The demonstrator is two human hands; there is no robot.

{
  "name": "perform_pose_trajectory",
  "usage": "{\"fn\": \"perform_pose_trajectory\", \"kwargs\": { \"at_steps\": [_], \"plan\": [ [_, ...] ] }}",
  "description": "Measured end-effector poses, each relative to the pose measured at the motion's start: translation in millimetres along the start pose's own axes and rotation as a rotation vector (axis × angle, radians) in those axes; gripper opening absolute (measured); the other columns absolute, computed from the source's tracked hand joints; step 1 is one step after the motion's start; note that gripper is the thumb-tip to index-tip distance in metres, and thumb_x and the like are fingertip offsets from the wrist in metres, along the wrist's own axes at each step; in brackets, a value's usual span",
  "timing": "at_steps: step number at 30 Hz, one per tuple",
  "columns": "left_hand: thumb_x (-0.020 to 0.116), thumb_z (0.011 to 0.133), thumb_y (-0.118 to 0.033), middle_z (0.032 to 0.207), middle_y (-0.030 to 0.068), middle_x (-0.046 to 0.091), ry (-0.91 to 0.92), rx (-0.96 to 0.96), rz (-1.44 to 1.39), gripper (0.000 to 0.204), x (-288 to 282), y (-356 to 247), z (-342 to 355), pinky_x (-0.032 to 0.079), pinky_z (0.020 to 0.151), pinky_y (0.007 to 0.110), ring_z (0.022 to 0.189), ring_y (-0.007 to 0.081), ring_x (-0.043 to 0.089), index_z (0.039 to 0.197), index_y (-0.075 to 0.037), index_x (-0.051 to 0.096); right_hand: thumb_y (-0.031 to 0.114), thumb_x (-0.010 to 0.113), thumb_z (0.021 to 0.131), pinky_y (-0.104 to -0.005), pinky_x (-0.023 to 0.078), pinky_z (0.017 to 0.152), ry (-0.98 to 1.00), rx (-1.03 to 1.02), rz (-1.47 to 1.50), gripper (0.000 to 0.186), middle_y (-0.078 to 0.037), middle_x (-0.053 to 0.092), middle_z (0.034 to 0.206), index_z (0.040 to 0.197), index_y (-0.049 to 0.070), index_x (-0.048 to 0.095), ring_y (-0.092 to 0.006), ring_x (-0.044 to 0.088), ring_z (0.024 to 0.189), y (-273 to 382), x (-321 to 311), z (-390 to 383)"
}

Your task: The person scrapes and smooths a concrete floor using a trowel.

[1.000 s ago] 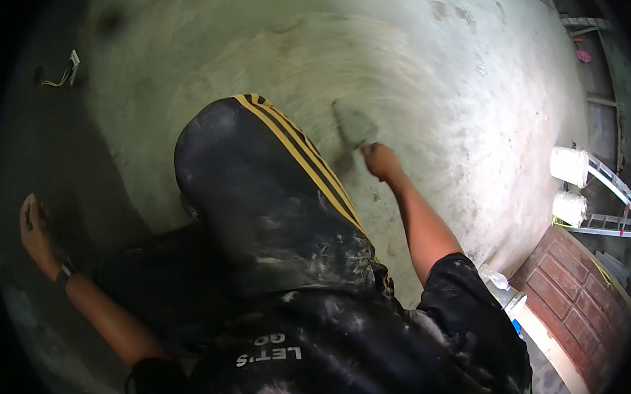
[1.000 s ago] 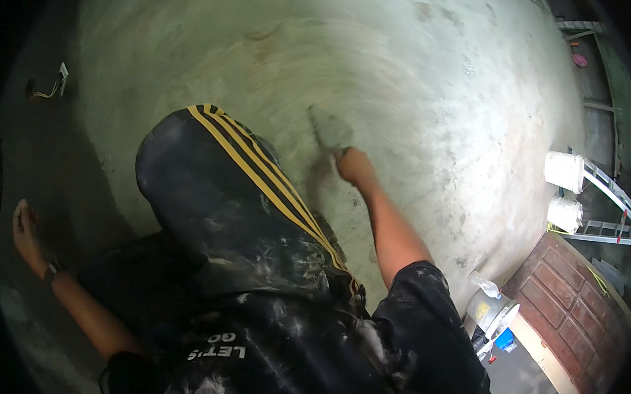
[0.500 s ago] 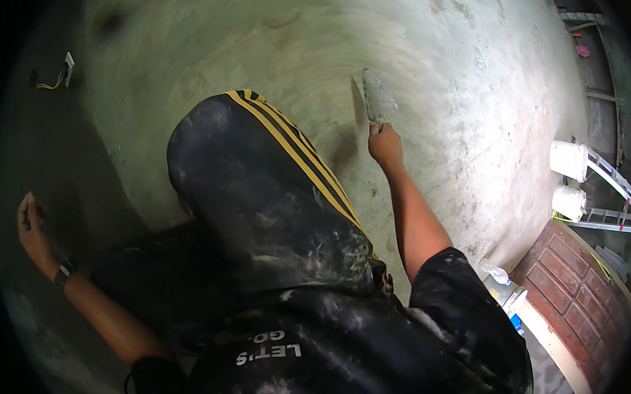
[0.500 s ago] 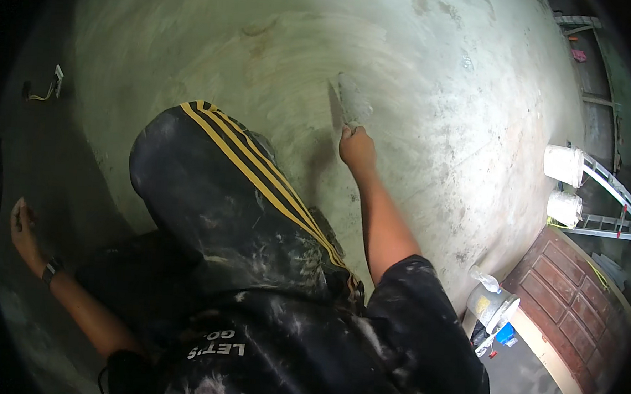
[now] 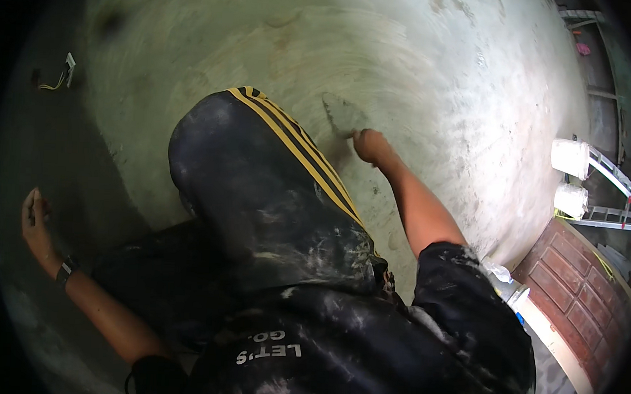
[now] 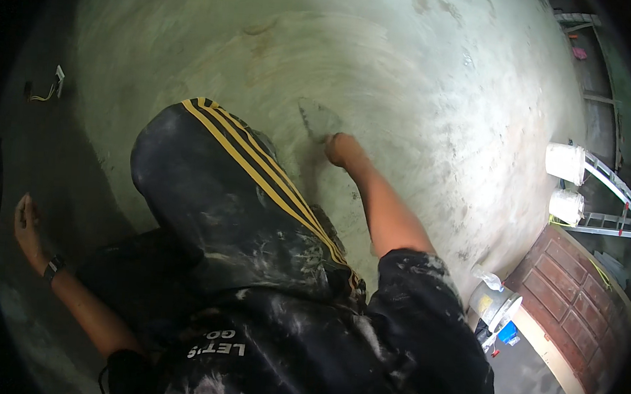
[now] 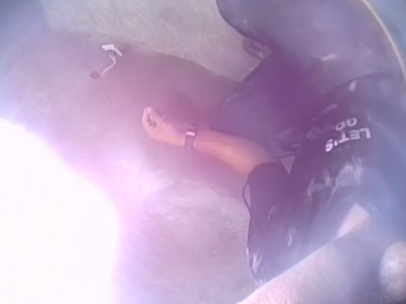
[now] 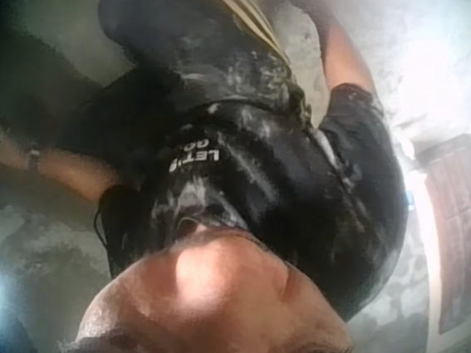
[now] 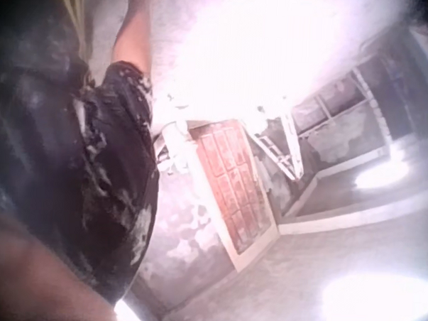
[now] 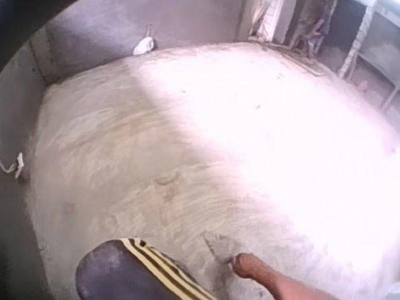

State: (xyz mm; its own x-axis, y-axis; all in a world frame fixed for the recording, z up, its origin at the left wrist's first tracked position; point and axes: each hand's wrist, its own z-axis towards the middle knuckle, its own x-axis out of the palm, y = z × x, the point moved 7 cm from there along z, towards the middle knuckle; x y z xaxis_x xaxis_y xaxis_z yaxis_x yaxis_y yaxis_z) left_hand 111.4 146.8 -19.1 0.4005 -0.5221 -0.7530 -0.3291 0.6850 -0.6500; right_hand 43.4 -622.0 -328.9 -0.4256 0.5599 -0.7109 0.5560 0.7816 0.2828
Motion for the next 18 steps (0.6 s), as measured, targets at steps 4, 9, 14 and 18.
{"fn": "perform_pose_trajectory", "kwargs": {
  "at_steps": [4,9,14,18],
  "plan": [
    [0.071,0.097,-0.039,0.102,0.0049,0.068,-0.070,-0.042,0.021,0.042,-0.1,-6.8,-12.5,0.049,0.086,0.030,0.094,0.0147,0.064,0.124,-0.007,0.072,0.041,0.039,0.106,-0.0509,0.061,0.074,0.009,0.112,0.126,0.057,-0.034,0.069,0.110,0.114,-0.008,0.068,-0.0450,0.072,0.090,8.4,-23.7,-9.0],
    [0.070,0.097,-0.040,0.104,0.0054,0.067,-0.025,0.023,0.043,0.044,2.6,-5.6,-4.0,0.050,0.085,0.031,0.094,0.0151,0.064,0.126,-0.007,0.071,0.039,0.040,0.104,-0.0527,0.053,0.095,0.029,-0.069,-0.259,0.052,-0.030,0.069,0.114,0.113,-0.001,0.071,-0.0462,0.066,0.107,-1.3,3.0,-4.0],
    [0.069,0.098,-0.040,0.106,0.0055,0.067,0.027,0.049,-0.024,0.044,2.6,-1.4,0.8,0.051,0.086,0.032,0.096,0.0161,0.064,0.127,-0.008,0.070,0.039,0.042,0.104,-0.0526,0.051,0.099,-0.005,0.036,-0.209,0.050,-0.029,0.068,0.120,0.118,0.000,0.070,-0.0441,0.065,0.115,-13.4,-12.1,5.1],
    [0.068,0.099,-0.040,0.105,0.0063,0.067,0.034,0.044,0.015,0.044,6.1,0.4,2.2,0.051,0.087,0.032,0.097,0.0167,0.065,0.127,-0.007,0.070,0.039,0.040,0.104,-0.0543,0.052,0.094,0.009,-0.126,-0.266,0.053,-0.029,0.071,0.108,0.106,-0.003,0.072,-0.0467,0.068,0.103,0.8,11.3,-13.7]
  ]
}}
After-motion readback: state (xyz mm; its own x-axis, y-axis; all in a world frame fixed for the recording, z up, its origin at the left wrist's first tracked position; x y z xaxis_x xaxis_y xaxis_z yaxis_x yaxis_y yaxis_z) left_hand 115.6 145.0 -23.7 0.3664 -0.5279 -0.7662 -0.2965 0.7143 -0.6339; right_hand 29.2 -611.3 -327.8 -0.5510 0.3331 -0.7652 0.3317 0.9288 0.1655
